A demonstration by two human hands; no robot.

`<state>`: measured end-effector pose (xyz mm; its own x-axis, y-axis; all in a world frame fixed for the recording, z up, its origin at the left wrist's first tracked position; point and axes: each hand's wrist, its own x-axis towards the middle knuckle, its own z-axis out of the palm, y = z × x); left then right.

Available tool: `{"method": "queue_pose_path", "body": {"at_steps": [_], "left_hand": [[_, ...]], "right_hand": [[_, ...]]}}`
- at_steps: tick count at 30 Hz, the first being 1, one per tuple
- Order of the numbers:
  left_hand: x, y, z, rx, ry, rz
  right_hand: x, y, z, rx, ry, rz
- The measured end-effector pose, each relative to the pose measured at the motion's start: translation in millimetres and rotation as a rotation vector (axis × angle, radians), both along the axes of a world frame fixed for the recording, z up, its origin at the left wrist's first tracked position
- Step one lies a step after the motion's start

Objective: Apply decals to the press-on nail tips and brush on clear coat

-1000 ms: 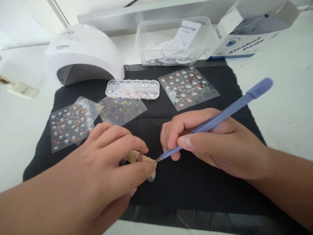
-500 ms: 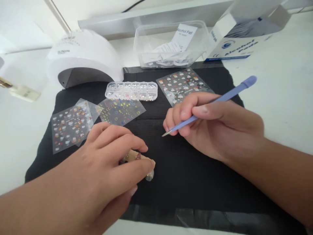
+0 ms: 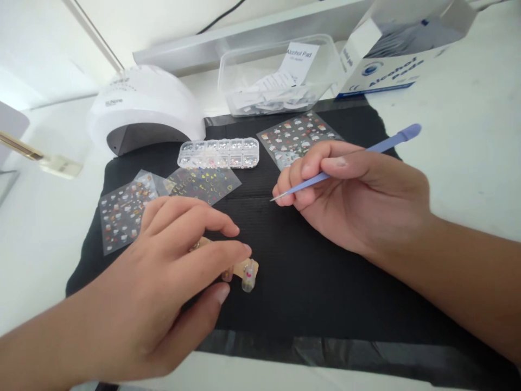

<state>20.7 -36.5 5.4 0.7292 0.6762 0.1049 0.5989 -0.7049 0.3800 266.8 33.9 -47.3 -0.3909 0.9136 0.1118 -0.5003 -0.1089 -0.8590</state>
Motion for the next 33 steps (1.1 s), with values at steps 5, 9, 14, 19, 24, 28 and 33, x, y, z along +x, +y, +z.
{"method": "queue_pose_path", "body": {"at_steps": [5,9,14,19,24,28,33], "left_hand": [[4.9,-0.9,-0.8,-0.030,-0.026,-0.010],[9.3,0.1,-3.7,-0.007,-0.005,-0.030],[9.8,1.2,-4.0,0.016,-0.013,-0.056],[7.9,1.5,-4.9,-0.011,-0.064,-0.062],[8.6,2.4,-6.9,-0.002,-0.104,-0.022],[12.4,2.1,-6.5,-0.009,-0.028,-0.013],[13.2,2.9,-6.8,-0.005,-0.008,-0.042]], "right_hand": [[-0.2,2.1,-1.3,0.015,0.019,-0.067],[-1.1,1.2,-0.1,0.002,0.029,-0.061],[-1.5,0.3,0.6,-0.011,0.030,-0.067],[-2.0,0.3,2.8,-0.050,0.018,-0.074],[-1.5,0.6,2.2,-0.036,0.024,-0.060],[-0.5,1.6,0.5,-0.018,0.026,-0.046],[0.3,1.9,-0.4,0.005,0.018,-0.026]]}}
